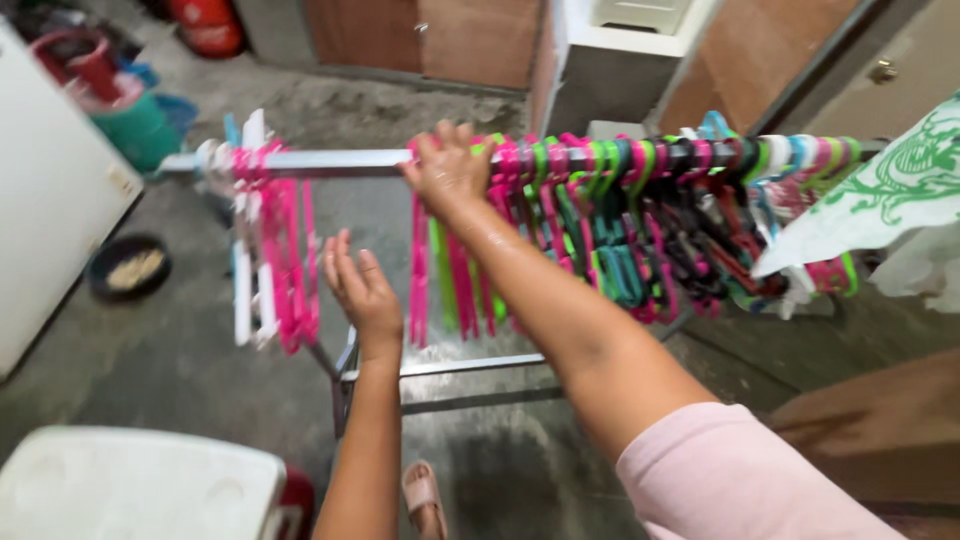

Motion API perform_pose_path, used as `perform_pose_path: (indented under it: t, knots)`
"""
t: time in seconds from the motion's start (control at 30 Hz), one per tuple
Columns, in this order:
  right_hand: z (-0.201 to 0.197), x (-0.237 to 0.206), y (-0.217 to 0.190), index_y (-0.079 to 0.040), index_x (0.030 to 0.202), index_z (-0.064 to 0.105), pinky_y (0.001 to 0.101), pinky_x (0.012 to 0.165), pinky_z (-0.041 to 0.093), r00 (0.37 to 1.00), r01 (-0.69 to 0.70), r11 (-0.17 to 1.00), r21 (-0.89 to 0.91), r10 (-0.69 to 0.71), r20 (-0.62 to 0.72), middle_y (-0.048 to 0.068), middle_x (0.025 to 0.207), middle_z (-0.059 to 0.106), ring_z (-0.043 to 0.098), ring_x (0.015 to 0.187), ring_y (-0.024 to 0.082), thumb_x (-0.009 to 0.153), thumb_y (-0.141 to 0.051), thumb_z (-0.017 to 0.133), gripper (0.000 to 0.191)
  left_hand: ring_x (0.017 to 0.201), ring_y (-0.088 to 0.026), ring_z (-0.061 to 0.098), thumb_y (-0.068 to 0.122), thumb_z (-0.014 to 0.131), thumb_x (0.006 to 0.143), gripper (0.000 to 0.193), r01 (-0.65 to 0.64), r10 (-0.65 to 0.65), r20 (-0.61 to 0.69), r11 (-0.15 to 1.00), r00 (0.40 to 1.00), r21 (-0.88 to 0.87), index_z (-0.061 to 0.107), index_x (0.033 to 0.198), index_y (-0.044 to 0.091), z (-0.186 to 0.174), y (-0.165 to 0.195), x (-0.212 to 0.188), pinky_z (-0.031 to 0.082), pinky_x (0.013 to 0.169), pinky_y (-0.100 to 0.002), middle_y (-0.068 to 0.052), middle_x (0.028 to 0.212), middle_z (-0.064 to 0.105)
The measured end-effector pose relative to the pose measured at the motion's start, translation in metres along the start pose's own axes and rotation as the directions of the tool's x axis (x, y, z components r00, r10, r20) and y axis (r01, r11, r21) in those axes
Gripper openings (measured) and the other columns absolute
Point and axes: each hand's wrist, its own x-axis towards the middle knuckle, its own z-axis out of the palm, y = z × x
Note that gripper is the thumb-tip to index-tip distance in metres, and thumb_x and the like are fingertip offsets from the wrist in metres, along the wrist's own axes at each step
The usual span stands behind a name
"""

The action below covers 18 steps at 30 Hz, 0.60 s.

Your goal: The person rinses a mop bucket and spin basket under a tap, fills a green pail with water, then carries the mop and bucket out. They later reposition a clothes drying rack with hangers and carry a laundry basket across the bedroom.

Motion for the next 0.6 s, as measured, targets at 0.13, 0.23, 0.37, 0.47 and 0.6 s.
perform_pose_path:
  t: [0.13,0.23,0.37,0.47,0.6]
  knots:
    - [0.026,0.022,-0.035,-0.021,0.105,0.074,0.0727,0.096,0.034,0.999,-0.020,0.997,-0.068,0.018,-0.034,0.007,0.119,0.062,0.052,0.119,0.031,0.076,-0.063,0.070,0.050,0.147,-0.041,0.039,0.017,0.057,0.109,0.037,-0.046,0.045,0.028,0.998,0.999,0.045,0.057,0.143,0.004,-0.003,0.005,0.052,0.031,0.121,-0.050,-0.025,0.157,0.042]
    - [0.042,0.039,-0.057,-0.024,0.099,0.076,0.0659,0.100,0.037,0.996,-0.087,0.995,0.040,0.086,0.020,0.004,0.119,0.064,0.054,0.119,0.028,0.074,-0.060,0.071,0.044,0.147,-0.038,0.041,0.018,0.059,0.106,0.036,-0.064,0.060,0.106,0.998,0.993,0.030,0.060,0.140,0.007,-0.012,0.029,0.084,0.031,0.121,-0.052,-0.023,0.159,0.042]
    - [0.058,0.060,-0.081,-0.020,0.109,0.072,0.0550,0.098,0.042,0.998,-0.053,0.991,0.119,0.047,0.052,0.006,0.121,0.063,0.055,0.124,0.030,0.085,-0.058,0.069,0.045,0.150,-0.038,0.040,0.018,0.063,0.103,0.036,-0.174,0.163,0.211,0.984,0.964,0.030,0.065,0.137,0.008,-0.012,0.076,0.116,0.029,0.121,-0.055,-0.021,0.160,0.041]
    - [0.062,0.072,-0.084,-0.013,0.131,0.066,0.0539,0.100,0.044,1.000,0.000,0.954,0.299,-0.002,0.005,0.014,0.121,0.062,0.057,0.120,0.033,0.090,-0.055,0.066,0.058,0.154,-0.041,0.034,0.015,0.063,0.104,0.033,-0.264,0.269,0.207,0.963,0.941,-0.052,0.067,0.136,0.007,0.001,0.111,0.124,0.026,0.124,-0.056,-0.020,0.162,0.041]
    - [0.032,0.074,-0.013,-0.013,0.135,0.065,0.0505,0.108,0.047,0.977,0.088,0.929,0.359,-0.011,-0.212,0.018,0.133,0.060,0.057,0.128,0.037,0.093,-0.051,0.065,0.057,0.156,-0.039,0.035,0.011,0.062,0.104,0.028,-0.286,0.347,0.226,0.921,0.910,-0.264,0.068,0.131,0.006,0.041,0.159,0.106,0.026,0.131,-0.054,-0.017,0.161,0.044]
